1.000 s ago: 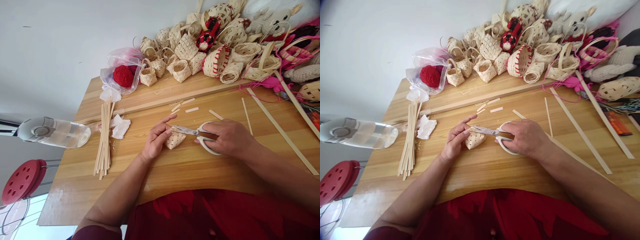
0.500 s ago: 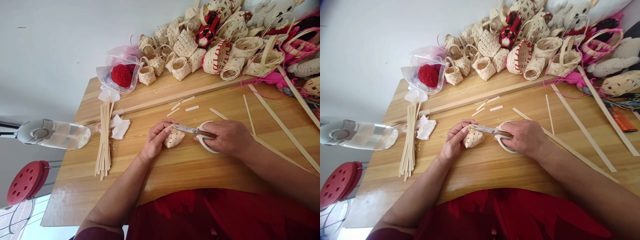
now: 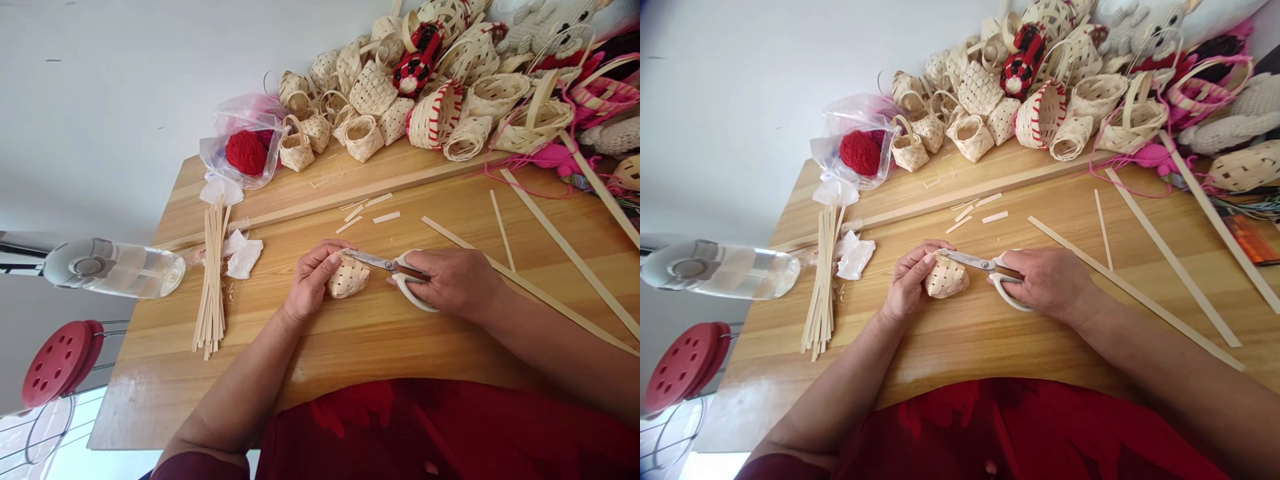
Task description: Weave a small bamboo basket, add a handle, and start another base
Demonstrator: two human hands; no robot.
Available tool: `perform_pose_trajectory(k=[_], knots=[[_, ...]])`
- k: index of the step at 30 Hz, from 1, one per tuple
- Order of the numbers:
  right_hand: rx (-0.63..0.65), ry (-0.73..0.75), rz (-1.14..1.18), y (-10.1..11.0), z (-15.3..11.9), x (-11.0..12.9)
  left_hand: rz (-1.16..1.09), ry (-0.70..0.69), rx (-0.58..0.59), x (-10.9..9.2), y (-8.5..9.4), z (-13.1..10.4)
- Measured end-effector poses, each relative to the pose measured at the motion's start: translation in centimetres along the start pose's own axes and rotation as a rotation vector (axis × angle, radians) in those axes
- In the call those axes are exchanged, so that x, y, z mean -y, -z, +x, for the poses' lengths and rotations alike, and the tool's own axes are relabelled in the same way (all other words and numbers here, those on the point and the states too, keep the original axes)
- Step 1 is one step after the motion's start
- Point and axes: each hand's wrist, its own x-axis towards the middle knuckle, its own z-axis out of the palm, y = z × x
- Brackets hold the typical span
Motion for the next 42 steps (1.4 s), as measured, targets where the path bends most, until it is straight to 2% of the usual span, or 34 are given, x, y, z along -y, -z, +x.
perform_pose_trajectory(k=[4,16,18,21,24,28,30,33,37,42], knots=[[0.004,0.016,0.0,-0.2,0.0,0.0,-0.007,0.009,0.004,-0.1,0.0,0.0],[-0.096,0.097,-0.044,-0.4,0.0,-0.1,-0.045,0.086,0.026,0.5,0.3,0.0],[-0.143,0.07,-0.068,-0.4,0.1,-0.4,-0.024,0.047,0.066,0.5,0.4,0.0],[-0.256,-0.029,-0.09,-0.4,0.3,-1.1,0.072,-0.096,0.116,0.3,0.5,0.3],[-0.293,-0.117,-0.103,-0.2,0.4,-1.6,0.172,-0.23,0.061,0.5,0.7,0.6],[-0.251,-0.166,-0.085,0.1,0.5,-1.8,0.237,-0.217,-0.107,1.3,0.9,0.6],[-0.227,-0.204,-0.039,0.2,0.6,-1.7,0.187,-0.156,-0.169,1.6,0.8,0.6],[-0.204,-0.241,0.028,0.2,0.6,-1.8,-0.015,-0.056,-0.203,1.9,0.7,1.0],[-0.178,-0.219,0.067,0.1,0.6,-1.8,-0.265,-0.052,-0.256,1.8,0.6,1.7],[-0.141,-0.171,0.031,0.0,0.4,-1.7,-0.391,-0.013,-0.251,1.2,0.6,2.1]])
